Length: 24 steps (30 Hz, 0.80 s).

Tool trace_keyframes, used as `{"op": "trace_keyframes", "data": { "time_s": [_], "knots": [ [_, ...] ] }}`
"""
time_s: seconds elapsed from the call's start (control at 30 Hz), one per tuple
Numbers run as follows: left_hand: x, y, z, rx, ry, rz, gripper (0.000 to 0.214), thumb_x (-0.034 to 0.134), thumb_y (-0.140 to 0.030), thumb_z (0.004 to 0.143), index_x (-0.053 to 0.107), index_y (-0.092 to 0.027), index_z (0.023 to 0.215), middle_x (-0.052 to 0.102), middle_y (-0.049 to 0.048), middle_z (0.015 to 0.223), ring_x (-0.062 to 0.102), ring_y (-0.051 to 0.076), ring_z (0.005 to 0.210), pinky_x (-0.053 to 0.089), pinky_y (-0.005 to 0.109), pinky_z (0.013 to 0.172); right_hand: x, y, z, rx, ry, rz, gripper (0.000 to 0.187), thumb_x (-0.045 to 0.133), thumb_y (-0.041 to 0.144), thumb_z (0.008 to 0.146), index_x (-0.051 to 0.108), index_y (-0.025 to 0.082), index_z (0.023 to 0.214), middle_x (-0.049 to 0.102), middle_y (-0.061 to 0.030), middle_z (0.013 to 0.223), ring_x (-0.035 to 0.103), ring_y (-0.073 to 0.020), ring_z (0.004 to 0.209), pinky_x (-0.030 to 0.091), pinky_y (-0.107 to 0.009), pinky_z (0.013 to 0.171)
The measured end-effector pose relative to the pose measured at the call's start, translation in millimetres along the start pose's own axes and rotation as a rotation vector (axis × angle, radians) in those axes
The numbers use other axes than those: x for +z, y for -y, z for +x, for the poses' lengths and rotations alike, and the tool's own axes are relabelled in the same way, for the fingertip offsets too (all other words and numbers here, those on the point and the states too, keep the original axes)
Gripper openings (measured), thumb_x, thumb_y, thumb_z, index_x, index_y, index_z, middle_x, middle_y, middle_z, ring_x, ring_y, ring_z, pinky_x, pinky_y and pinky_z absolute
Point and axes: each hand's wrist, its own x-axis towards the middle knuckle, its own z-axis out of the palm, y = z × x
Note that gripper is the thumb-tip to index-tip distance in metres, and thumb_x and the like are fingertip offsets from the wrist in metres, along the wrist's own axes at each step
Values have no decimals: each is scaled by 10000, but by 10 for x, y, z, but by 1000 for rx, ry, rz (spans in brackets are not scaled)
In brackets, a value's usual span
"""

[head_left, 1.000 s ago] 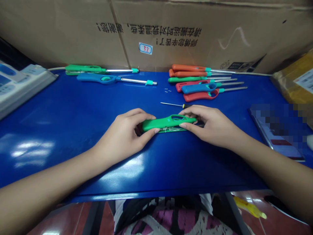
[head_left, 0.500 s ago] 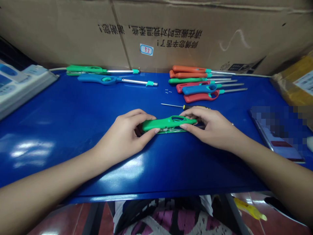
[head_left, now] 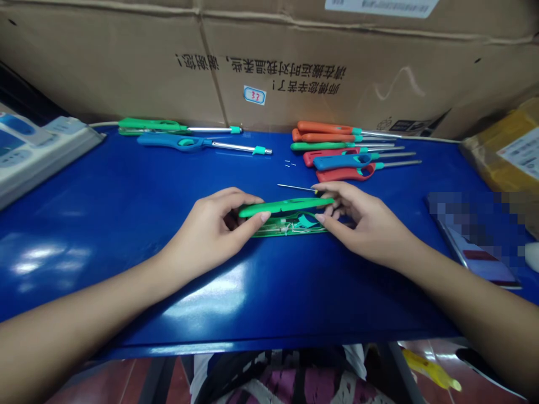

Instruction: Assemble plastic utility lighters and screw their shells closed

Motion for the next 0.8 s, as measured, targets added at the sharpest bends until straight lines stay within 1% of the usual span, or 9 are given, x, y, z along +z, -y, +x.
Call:
{"op": "trace_keyframes", "data": {
  "time_s": [0.1,0.17,0.23,0.3,0.4,0.47,0.63,0.7,0.8],
  "knots": [
    [-42,20,30,5,-38,48,344,657,-498,951,763,-202,1089,740,54,1047,677,186,845,507,264,647,-15,21,-7,-99,-119,-132,460,688,211,870,550,224,1309,587,-97,1201,617,-196,958,569,-344,787],
    [-83,50,60,15,-65,123,349,653,-489,947,756,-194,1103,736,61,1068,675,199,862,506,277,655,-47,50,-10,-171,-168,-225,343,691,172,852,591,222,1176,587,-85,1136,596,-197,934,544,-338,763],
    [-121,93,92,36,-69,233,349,636,-474,954,745,-191,1128,727,70,1097,668,220,899,524,316,733,-86,83,-16,-208,-138,-273,203,680,155,862,625,225,1044,601,-62,1043,593,-189,891,521,-327,729],
    [-144,132,116,77,-63,354,351,617,-462,962,735,-198,1161,713,85,1123,646,267,984,526,404,868,-118,110,-24,-214,-73,-286,135,669,159,885,652,229,999,615,-54,1014,605,-186,886,517,-326,723],
    [-139,134,117,146,-105,459,380,615,-461,964,705,-219,1242,653,123,1243,565,352,1168,465,541,1024,-134,123,-35,-206,9,-284,138,666,174,902,682,240,1023,631,-57,1033,630,-197,915,532,-349,763],
    [-115,91,85,196,-127,454,382,620,-459,969,675,-246,1281,603,125,1337,508,367,1264,421,568,1096,-126,113,-39,-200,60,-292,152,655,173,910,693,244,1039,634,-63,1049,637,-212,961,536,-373,817],
    [-21,-20,-42,403,76,411,393,614,-376,1000,602,-258,1375,620,107,1371,538,325,1265,438,529,1079,-103,72,-42,-182,137,-291,143,611,177,940,689,235,1045,640,-72,1065,632,-225,1025,522,-396,889],
    [18,-18,-77,434,158,403,408,590,-330,1018,570,-261,1420,618,100,1401,551,304,1274,440,499,1075,-104,67,-44,-181,154,-283,122,608,179,950,682,237,1029,647,-66,1055,636,-215,1002,522,-382,881],
    [67,16,-93,442,210,381,423,554,-270,1038,541,-260,1461,615,88,1415,549,273,1286,430,453,1089,-110,71,-39,-180,155,-269,103,610,181,962,679,237,1012,648,-56,1033,635,-202,971,520,-361,858]
  ]
}}
